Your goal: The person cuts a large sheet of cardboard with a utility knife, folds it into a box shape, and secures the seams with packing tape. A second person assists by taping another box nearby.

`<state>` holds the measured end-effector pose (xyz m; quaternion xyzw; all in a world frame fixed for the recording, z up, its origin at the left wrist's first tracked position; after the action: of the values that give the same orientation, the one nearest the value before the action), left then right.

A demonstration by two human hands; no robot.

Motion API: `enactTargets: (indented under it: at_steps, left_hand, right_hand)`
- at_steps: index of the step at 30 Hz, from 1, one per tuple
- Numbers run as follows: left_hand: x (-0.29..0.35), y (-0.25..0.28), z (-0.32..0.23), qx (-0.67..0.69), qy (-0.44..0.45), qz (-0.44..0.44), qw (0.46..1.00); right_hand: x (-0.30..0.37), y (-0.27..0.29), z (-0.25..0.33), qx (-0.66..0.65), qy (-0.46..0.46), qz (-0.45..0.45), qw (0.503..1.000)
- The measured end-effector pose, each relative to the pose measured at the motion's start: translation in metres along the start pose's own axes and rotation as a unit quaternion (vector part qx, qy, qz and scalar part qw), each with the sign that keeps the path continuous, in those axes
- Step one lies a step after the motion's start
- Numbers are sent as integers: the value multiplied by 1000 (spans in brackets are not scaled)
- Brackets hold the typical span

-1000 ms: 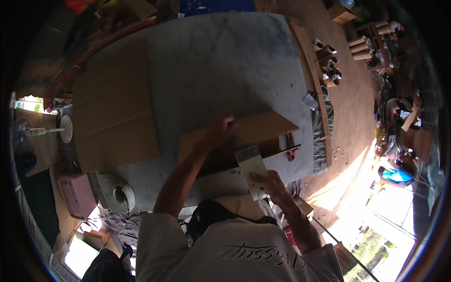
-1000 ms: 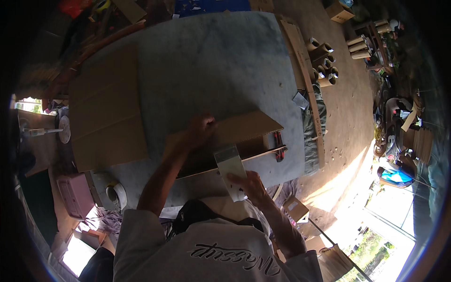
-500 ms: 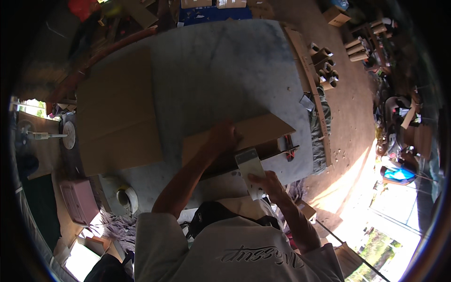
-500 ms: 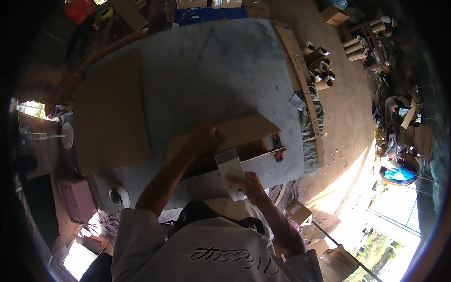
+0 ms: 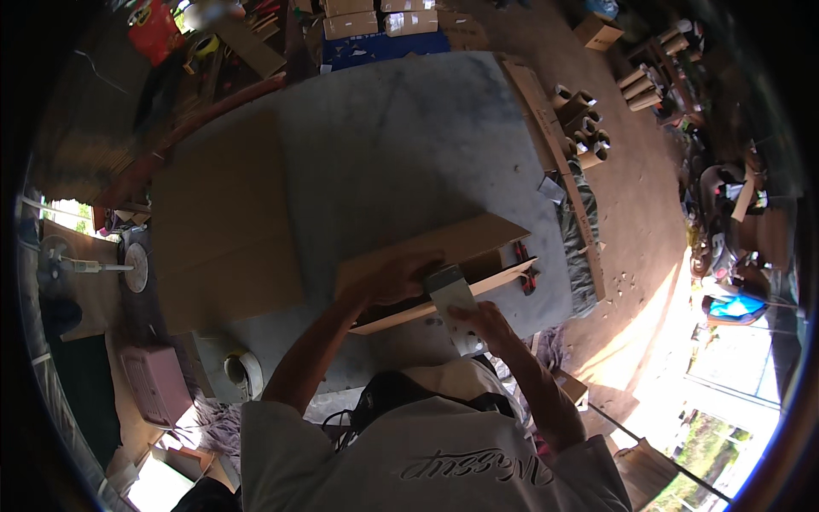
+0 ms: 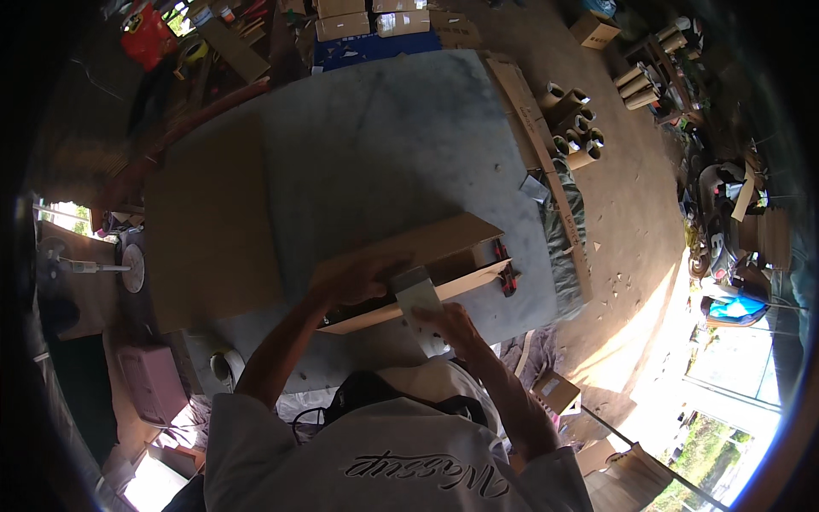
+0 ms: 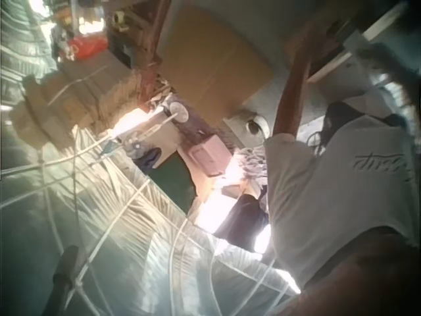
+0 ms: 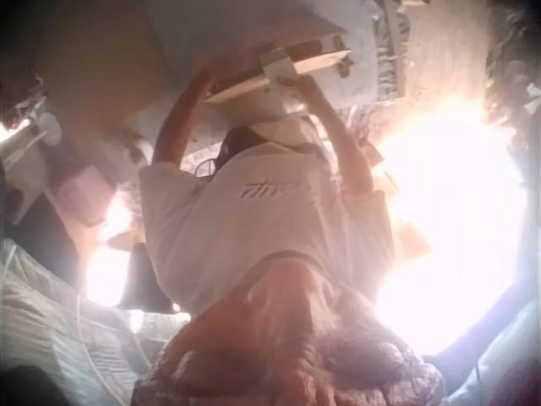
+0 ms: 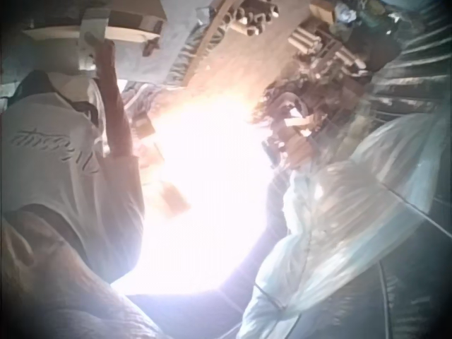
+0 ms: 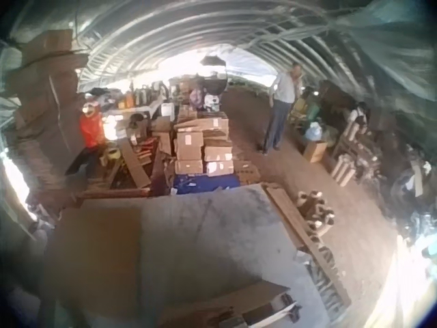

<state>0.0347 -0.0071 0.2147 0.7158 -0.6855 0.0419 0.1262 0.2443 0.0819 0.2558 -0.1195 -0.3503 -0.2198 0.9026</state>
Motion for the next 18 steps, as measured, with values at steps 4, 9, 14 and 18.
enactTargets:
  at_steps: [4,9,14,18]
  left_hand:
    - [17,-17,-20,-226,-48,-50,972]
    - [20,-31,-10,-258,-45,-117,958]
    - [17,-22,-14,-257,-4,-97,962]
    - [16,-20,-21,-267,-20,-104,958]
  right_hand:
    - [-2,4,-15,14,-5,-30,999]
    - [7,2,-19,88,-15,-87,992]
    - [22,1,25,117,46,-74,989]
    - [15,14,16,122,342,8,932]
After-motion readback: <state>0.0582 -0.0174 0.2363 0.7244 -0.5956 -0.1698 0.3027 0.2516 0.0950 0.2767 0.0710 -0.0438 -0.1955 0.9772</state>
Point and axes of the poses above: each hand's wrist, its own x-axis away from the middle knuckle, its own y-axis out of the back of the hand, z = x × y, the point moved 3 cm from there along -x, towards the middle knuckle, and after that the axes turned 6 degrees about y, right-handed, at the moved point
